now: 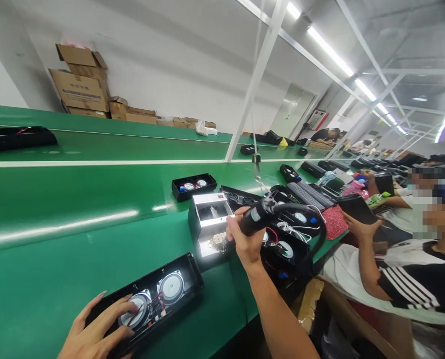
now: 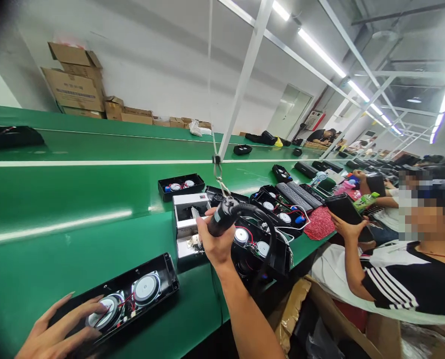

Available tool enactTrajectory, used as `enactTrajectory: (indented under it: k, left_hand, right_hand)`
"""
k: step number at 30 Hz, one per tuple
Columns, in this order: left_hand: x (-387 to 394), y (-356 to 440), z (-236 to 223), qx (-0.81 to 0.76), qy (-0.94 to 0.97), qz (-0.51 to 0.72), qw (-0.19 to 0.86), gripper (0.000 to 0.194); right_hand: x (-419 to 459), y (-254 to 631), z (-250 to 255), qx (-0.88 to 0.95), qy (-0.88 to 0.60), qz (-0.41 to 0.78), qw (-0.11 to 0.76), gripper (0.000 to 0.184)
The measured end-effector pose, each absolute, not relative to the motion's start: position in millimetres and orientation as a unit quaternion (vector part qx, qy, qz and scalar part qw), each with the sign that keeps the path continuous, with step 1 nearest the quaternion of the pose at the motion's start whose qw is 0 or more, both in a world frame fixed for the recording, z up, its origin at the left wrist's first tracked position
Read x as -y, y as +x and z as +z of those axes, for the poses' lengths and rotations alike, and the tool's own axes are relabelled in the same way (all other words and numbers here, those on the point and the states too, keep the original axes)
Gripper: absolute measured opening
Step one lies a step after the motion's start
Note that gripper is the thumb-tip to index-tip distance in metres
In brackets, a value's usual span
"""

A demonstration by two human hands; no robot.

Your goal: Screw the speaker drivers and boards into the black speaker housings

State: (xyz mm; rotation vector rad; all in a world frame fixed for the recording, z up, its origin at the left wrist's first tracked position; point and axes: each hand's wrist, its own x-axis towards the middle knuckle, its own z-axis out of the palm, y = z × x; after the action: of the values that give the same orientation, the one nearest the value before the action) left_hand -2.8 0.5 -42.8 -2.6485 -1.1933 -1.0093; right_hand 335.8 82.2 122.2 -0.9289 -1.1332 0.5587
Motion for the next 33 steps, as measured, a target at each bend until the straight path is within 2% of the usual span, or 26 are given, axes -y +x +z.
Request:
enactTrajectory:
  k: [5,8,12,16,22,33]
  left_hand:
    - [-12.3,-8.7,-35.7,0.319,-0.89,-0.313,0.091,0.01]
    - [-10.2,-3.4,-26.7,0.321,-0.889,-0.31,0.108,0.011]
    - [3.7,11.9,-6.2,0.383,-0.865,-0.323,0.04,0.011]
    - [11.8,22.1,6.9,0.425,-0.834,-0.349,-0.034,0.013]
    - [13.3,24.0,3.8,0.435,-0.826,-0.357,-0.041,0.018]
    - [15.3,28.2,-1.0,0.452,-0.82,-0.345,-0.057,0.029]
  right_hand:
    - [-79.3,334.0,122.4,0.533,-0.417,0.322,0.662,0.025]
    - [-56.7,320.8,129.3,0.531,-0.36,0.396,0.657,0.022]
    - [-20.8,281.4,130.0,0.505,-0.254,0.478,0.673,0.015]
    - [-0.8,236.0,118.1,0.515,-0.181,0.545,0.636,0.017]
    - [-3.0,197.8,107.8,0.564,-0.168,0.555,0.588,0.017]
    - [-8.0,189.4,96.1,0.619,-0.235,0.529,0.531,0.025]
